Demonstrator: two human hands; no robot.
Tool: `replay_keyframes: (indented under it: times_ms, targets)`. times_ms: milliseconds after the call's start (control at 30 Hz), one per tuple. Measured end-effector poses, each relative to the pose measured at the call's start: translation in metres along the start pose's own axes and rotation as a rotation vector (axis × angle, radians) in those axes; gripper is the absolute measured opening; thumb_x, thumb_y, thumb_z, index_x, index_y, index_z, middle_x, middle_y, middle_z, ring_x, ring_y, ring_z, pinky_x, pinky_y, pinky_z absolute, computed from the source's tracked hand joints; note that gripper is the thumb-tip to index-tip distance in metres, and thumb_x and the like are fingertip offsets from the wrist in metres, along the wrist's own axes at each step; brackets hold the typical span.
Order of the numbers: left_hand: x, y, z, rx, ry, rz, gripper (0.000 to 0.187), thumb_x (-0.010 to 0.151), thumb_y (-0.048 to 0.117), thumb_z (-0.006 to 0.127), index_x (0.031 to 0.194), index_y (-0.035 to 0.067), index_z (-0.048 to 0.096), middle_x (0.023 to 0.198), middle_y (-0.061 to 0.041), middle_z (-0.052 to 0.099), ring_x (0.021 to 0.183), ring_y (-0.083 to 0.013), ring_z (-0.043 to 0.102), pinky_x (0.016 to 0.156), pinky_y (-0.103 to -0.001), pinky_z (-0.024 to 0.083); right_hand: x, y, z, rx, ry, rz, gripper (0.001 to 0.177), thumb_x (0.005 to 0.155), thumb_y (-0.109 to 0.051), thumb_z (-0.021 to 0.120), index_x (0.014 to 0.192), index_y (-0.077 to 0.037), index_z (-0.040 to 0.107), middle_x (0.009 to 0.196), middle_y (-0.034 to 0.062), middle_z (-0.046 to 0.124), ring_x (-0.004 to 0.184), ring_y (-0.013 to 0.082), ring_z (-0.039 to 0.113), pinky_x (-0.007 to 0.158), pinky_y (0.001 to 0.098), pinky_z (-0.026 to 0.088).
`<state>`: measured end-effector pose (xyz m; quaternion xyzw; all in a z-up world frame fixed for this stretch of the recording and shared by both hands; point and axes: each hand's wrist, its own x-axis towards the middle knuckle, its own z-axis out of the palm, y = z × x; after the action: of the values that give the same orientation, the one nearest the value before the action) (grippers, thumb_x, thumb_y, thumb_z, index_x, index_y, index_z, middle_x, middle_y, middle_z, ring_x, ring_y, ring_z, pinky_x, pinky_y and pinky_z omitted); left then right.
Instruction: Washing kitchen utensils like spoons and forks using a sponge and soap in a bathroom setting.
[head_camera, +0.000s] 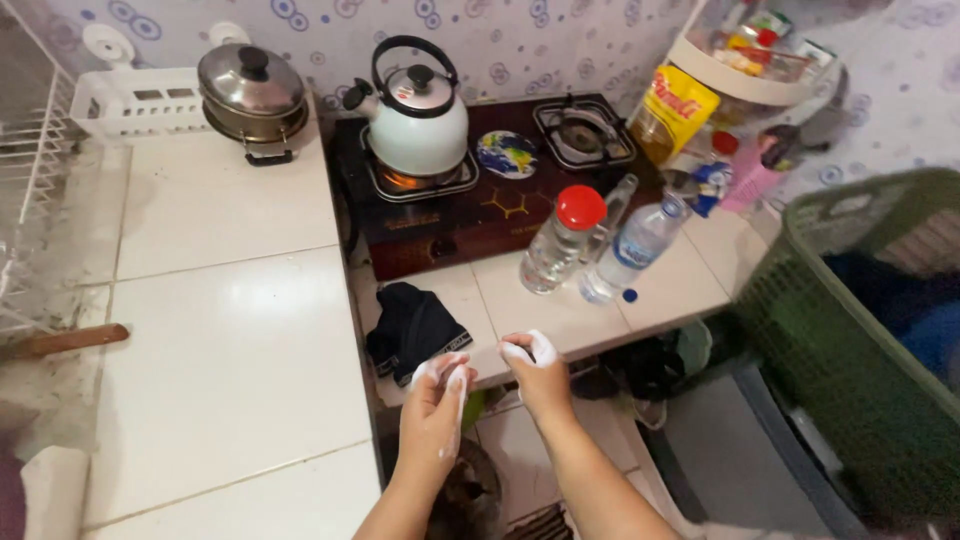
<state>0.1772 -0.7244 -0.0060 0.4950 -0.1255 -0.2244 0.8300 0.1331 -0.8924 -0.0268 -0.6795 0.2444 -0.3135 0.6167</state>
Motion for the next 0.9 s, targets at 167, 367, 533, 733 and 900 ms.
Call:
replay_keyframes:
  times_ms: [167,367,533,733,900]
  targets:
    - [0.013,-0.052,0.013,0.033,0.146,0.030,0.028,0.099,0.008,0.059,0.125,-0.003,0.062,0.119,-0.010,0.070,0.103,-0.0165,0.068,0.094,-0.031,0.053,0.108,0.024,0.033,-0.660,-0.069,-0.073,0.036,0.081,-0.034,0.074,0.106,-0.009,0.075,0.095,0.0112,0.074,0.089,0.0279,0.069,0.081,0.0407,0.054]
    - [-0.003,-0.118,-0.012,0.001,0.258,-0.021,0.029,0.093,0.003,0.062,0.122,-0.003,0.065,0.117,-0.013,0.073,0.102,-0.0188,0.072,0.094,-0.033,0.055,0.203,0.069,0.084,-1.177,-0.136,-0.536,0.037,0.080,-0.043,0.073,0.093,-0.008,0.073,0.093,0.0133,0.071,0.096,0.0354,0.063,0.092,0.0507,0.047]
    - [-0.011,-0.134,-0.040,0.073,0.340,0.061,0.028,0.093,0.000,0.062,0.120,-0.003,0.066,0.115,-0.015,0.074,0.100,-0.0198,0.074,0.093,-0.034,0.057,0.223,0.089,0.108,-1.276,-0.159,-0.743,0.035,0.081,-0.045,0.074,0.081,-0.010,0.072,0.085,0.0088,0.070,0.094,0.0316,0.061,0.089,0.0471,0.045]
    - [-0.015,-0.119,-0.048,0.107,0.460,0.059,0.027,0.091,0.000,0.063,0.118,-0.002,0.069,0.111,-0.014,0.077,0.098,-0.0206,0.075,0.091,-0.035,0.059,0.231,0.102,0.121,-1.322,-0.123,-0.867,0.031,0.081,-0.043,0.073,0.076,-0.013,0.073,0.080,0.0069,0.070,0.091,0.0291,0.061,0.085,0.0452,0.044]
    - [-0.020,-0.125,-0.056,0.198,0.454,0.090,0.025,0.091,0.001,0.065,0.115,-0.001,0.071,0.106,-0.014,0.078,0.093,-0.0202,0.076,0.086,-0.033,0.059,0.237,0.117,0.133,-1.345,-0.101,-0.728,0.033,0.092,-0.042,0.065,0.079,-0.013,0.076,0.084,0.0074,0.073,0.093,0.0285,0.063,0.090,0.0462,0.044]
